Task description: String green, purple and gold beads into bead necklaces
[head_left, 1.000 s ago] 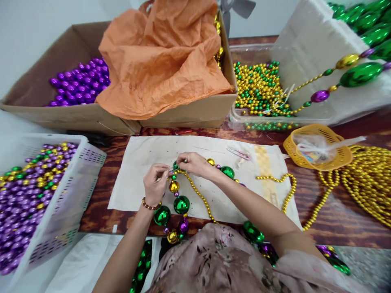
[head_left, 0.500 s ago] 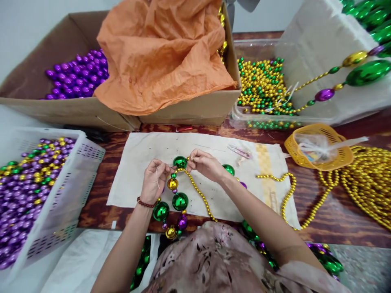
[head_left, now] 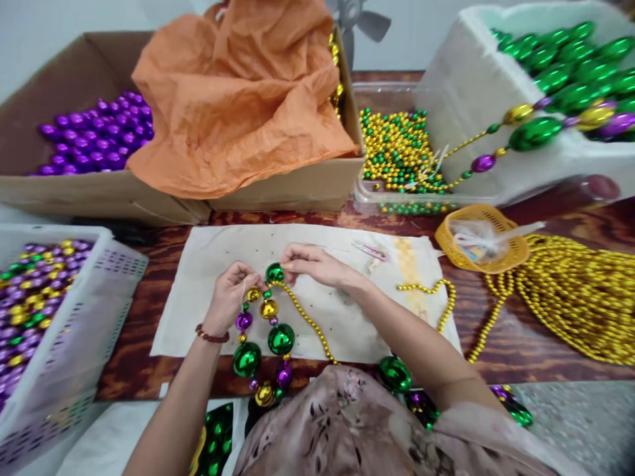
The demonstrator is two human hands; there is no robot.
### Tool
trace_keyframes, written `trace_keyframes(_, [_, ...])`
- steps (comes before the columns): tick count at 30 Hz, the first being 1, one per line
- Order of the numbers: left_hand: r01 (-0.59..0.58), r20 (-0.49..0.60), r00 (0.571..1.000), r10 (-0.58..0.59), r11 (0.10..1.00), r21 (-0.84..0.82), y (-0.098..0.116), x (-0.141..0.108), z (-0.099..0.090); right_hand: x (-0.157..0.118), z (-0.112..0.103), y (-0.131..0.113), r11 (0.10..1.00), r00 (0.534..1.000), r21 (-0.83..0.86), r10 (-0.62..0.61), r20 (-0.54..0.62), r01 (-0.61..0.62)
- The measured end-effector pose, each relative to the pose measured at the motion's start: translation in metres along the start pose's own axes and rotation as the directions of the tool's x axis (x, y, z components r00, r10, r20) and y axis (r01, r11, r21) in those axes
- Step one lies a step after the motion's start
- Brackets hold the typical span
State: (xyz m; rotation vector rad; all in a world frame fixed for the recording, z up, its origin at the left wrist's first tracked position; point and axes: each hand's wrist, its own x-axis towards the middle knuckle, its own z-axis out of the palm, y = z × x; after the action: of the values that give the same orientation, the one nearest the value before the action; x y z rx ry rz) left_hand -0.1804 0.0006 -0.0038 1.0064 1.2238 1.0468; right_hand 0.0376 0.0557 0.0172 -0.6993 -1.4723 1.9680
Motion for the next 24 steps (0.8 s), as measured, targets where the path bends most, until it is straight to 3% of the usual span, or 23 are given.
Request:
trace_keyframes(2, [-0.037, 0.054, 0.998, 0.038, 0.999, -0.016, 0.004, 0.003, -0.001, 0.009, 0.007, -0.014, 0.998, 1.000, 0.056, -0.013, 0.018, 0.012])
trace_keyframes(5, [-0.073, 0.111, 0.991, 0.071, 0.997, 0.009, 0.006, 0.005, 0.001, 0.024, 0.019, -0.023, 0.998, 0.998, 0.036, -0.048, -0.043, 0.050])
trace_keyframes(8, [-0.061, 0.120, 0.991, 0.054, 0.997, 0.054, 0.006, 0.004, 0.008, 0.029, 0.022, -0.019, 0.997, 0.990, -0.014, -0.081, -0.118, 0.080])
trace_keyframes(10, [-0.051, 0.099, 0.994, 0.046, 0.997, 0.055, 0.006, 0.004, 0.013, 0.023, 0.013, -0.012, 0.992, 0.979, -0.079, -0.111, -0.171, 0.099])
trace_keyframes(12, [-0.031, 0.045, 0.999, 0.030, 0.999, 0.031, 0.005, 0.006, 0.017, 0.005, -0.009, -0.007, 0.952, 0.956, -0.299, -0.143, -0.256, 0.062])
trace_keyframes(13, [-0.018, 0.005, 1.000, 0.018, 1.000, 0.003, 0.005, 0.007, 0.019, -0.008, -0.025, -0.004, 0.891, 0.937, -0.454, -0.156, -0.313, -0.003])
trace_keyframes(14, [-0.003, -0.040, 0.999, 0.001, 0.999, -0.035, 0.004, 0.009, 0.021, -0.023, -0.043, -0.002, 0.779, 0.915, -0.614, -0.150, -0.375, -0.124])
trace_keyframes(15, [0.011, -0.086, 0.996, -0.018, 0.997, -0.083, 0.003, 0.010, 0.022, -0.039, -0.062, -0.001, 0.603, 0.875, -0.733, -0.115, -0.470, -0.314])
trace_keyframes(17, [0.034, -0.152, 0.986, -0.062, 0.984, -0.176, 0.000, 0.014, 0.024, -0.073, -0.100, 0.002, 0.479, 0.802, -0.733, -0.094, -0.590, -0.482])
trace_keyframes(19, [0.049, -0.177, 0.980, -0.093, 0.970, -0.237, -0.003, 0.016, 0.025, -0.099, -0.129, 0.007, 0.402, 0.761, -0.718, -0.075, -0.645, -0.569])
trace_keyframes(21, [0.051, -0.179, 0.978, -0.103, 0.961, -0.271, -0.005, 0.017, 0.025, -0.114, -0.148, 0.015, 0.358, 0.751, -0.715, -0.053, -0.658, -0.601])
trace_keyframes(24, [0.039, -0.184, 0.978, -0.098, 0.954, -0.297, -0.007, 0.018, 0.025, -0.119, -0.158, 0.030, 0.293, 0.769, -0.746, -0.052, -0.638, -0.599])
